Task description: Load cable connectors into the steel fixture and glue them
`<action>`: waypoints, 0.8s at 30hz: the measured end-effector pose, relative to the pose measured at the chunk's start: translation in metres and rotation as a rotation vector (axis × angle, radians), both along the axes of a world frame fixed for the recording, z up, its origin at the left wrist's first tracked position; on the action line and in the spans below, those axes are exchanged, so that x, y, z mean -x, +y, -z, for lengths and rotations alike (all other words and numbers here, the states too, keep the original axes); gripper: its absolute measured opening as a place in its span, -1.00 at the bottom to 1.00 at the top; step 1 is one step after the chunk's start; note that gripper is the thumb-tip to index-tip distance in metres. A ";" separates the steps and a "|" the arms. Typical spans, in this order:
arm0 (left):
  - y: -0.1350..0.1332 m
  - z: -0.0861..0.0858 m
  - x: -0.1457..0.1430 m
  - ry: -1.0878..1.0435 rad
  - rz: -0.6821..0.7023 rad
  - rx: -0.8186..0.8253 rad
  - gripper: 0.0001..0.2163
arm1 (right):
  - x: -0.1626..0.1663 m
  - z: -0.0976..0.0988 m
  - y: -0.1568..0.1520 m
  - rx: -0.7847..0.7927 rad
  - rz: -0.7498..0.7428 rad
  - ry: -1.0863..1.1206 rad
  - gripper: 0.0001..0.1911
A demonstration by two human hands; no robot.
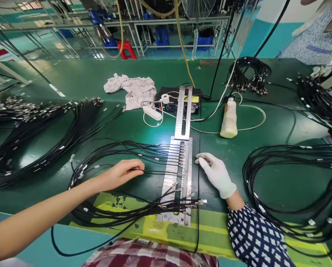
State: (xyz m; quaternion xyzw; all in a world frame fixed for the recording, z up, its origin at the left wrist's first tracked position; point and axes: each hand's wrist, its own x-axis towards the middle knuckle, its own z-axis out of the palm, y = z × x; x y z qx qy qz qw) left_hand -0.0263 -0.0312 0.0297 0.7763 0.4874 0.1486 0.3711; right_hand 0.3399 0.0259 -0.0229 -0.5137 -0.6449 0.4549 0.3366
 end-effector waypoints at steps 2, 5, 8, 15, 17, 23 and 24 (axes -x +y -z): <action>-0.001 0.005 0.010 0.176 -0.011 -0.153 -0.80 | 0.000 0.001 0.000 0.005 -0.002 0.002 -0.49; -0.002 0.022 -0.003 0.333 0.047 -0.352 -0.84 | 0.001 0.002 0.000 0.015 0.000 0.003 -0.51; -0.001 0.040 -0.032 0.318 0.123 -0.444 -0.81 | 0.001 0.001 0.000 0.021 0.009 0.005 -0.54; 0.008 0.045 -0.051 0.067 0.093 -0.552 -0.84 | 0.003 -0.003 -0.002 0.030 0.012 -0.013 -0.62; 0.010 0.043 -0.051 0.026 0.106 -0.581 -0.85 | 0.003 -0.003 -0.002 0.030 0.010 -0.022 -0.65; 0.015 0.050 -0.060 0.026 0.087 -0.726 -0.84 | 0.002 -0.004 -0.004 0.007 0.001 -0.018 -0.72; 0.016 0.052 -0.061 0.044 0.083 -0.736 -0.84 | 0.002 -0.004 -0.004 0.005 0.000 -0.022 -0.73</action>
